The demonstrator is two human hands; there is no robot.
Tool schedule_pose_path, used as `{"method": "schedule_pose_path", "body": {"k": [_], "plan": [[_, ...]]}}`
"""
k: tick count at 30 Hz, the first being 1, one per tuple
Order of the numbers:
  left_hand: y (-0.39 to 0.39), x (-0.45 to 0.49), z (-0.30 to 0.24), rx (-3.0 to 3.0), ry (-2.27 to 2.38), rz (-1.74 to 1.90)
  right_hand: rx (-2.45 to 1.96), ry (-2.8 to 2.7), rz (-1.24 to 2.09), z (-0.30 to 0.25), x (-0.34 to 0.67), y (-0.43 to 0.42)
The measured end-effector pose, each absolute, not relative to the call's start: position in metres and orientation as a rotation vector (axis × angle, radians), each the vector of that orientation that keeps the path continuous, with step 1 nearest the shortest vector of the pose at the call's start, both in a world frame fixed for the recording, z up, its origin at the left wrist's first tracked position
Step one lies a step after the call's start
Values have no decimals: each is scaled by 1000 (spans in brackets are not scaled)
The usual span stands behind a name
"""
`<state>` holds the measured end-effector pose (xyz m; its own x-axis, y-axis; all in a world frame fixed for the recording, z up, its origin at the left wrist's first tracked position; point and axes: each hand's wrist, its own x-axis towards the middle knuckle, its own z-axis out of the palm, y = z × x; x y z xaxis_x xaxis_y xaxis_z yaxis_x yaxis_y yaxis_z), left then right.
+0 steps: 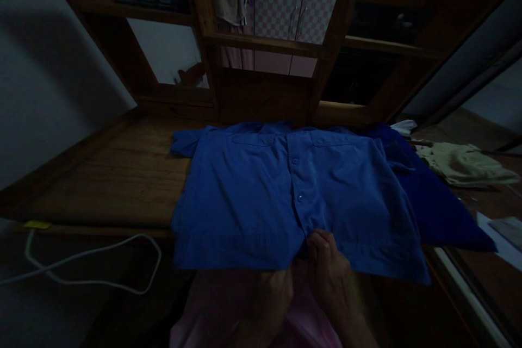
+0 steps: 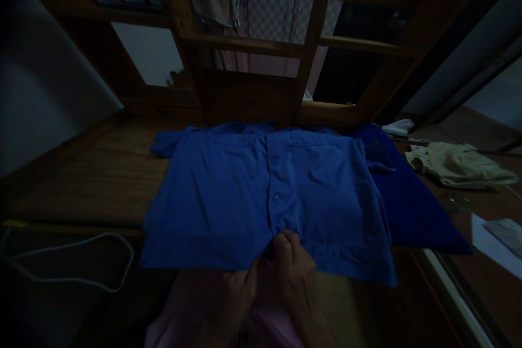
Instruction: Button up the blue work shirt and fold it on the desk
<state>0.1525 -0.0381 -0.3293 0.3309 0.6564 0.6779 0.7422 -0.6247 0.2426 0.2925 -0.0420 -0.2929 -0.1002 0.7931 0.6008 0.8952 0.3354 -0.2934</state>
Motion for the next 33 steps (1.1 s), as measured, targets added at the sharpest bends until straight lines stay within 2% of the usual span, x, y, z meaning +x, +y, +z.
{"method": "schedule_pose_path", "body": {"k": [12, 23, 33], "plan": [[-36, 152, -338, -2455, -1260, -1138, -1513, -2039, -138, -281, 294, -34], [-34, 152, -330, -2470, -1308, -1202, -1461, -1916, 170, -271, 308, -45], [-34, 152, -323, -2417, -1237, -1071, -1337, -2140, 199, -267, 324, -39]]}}
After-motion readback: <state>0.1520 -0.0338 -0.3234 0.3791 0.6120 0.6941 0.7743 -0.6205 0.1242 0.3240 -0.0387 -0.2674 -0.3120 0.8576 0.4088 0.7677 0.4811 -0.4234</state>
